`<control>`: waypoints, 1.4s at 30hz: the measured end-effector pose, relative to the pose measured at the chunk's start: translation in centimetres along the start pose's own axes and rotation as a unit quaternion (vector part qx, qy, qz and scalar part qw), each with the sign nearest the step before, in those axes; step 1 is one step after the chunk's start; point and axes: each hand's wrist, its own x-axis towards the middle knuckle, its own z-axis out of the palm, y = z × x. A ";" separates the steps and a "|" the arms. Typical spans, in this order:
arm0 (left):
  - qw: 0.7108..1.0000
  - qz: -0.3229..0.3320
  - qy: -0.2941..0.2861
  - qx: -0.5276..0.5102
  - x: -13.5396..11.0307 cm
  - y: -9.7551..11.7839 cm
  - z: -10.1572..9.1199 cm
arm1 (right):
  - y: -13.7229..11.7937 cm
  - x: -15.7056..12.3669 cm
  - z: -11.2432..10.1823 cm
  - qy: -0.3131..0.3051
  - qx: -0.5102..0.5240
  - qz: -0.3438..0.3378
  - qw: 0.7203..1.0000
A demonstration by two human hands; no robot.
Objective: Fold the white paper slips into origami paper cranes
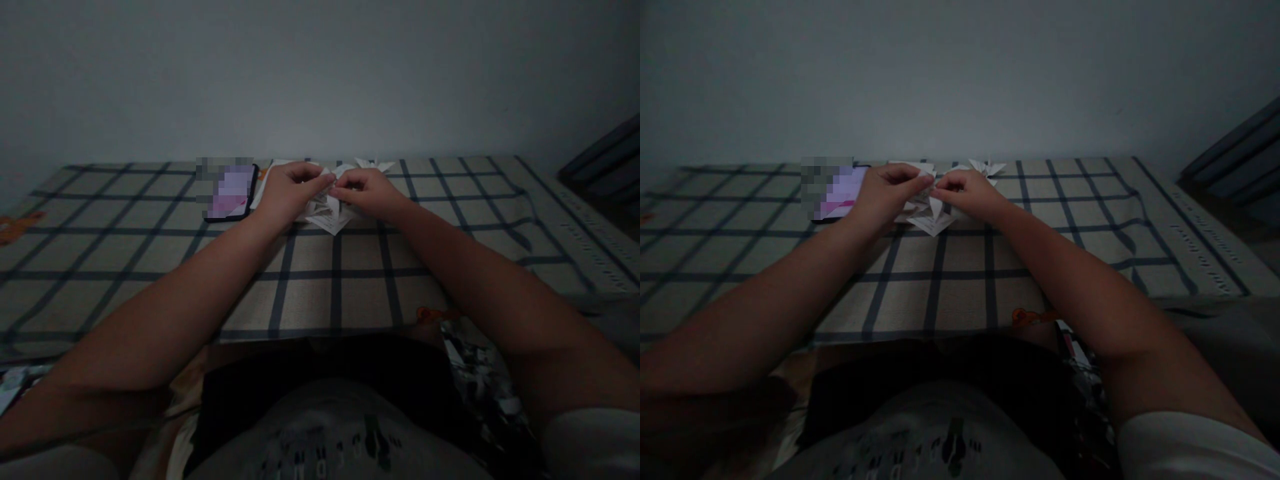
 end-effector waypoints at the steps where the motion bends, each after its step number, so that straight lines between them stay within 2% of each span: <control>1: 1.000 0.001 0.001 -0.002 0.0 0.0 0.0 | -0.1 0.0 0.0 0.000 -0.001 -0.001 1.000; 7: 1.000 -0.016 0.017 -0.015 0.1 0.0 0.2 | -0.3 0.0 -0.1 0.008 -0.007 0.000 1.000; 19: 1.000 0.016 0.017 -0.006 0.1 -0.3 0.1 | -0.3 0.0 -0.1 0.005 -0.018 -0.002 1.000; 31: 1.000 -0.004 0.020 -0.006 0.2 -0.2 0.1 | -0.1 0.1 0.1 0.017 -0.021 0.002 1.000; 36: 0.999 -0.018 -0.025 -0.015 0.4 -0.5 0.1 | -0.1 0.1 -0.3 0.074 -0.031 -0.006 0.997; 39: 0.996 -0.055 -0.054 -0.036 0.3 -0.6 0.2 | -0.5 0.0 -0.6 0.128 -0.044 -0.024 0.990; 42: 0.989 -0.096 -0.090 -0.063 0.1 -0.6 0.4 | -0.9 -0.1 -0.8 0.152 -0.061 -0.030 0.986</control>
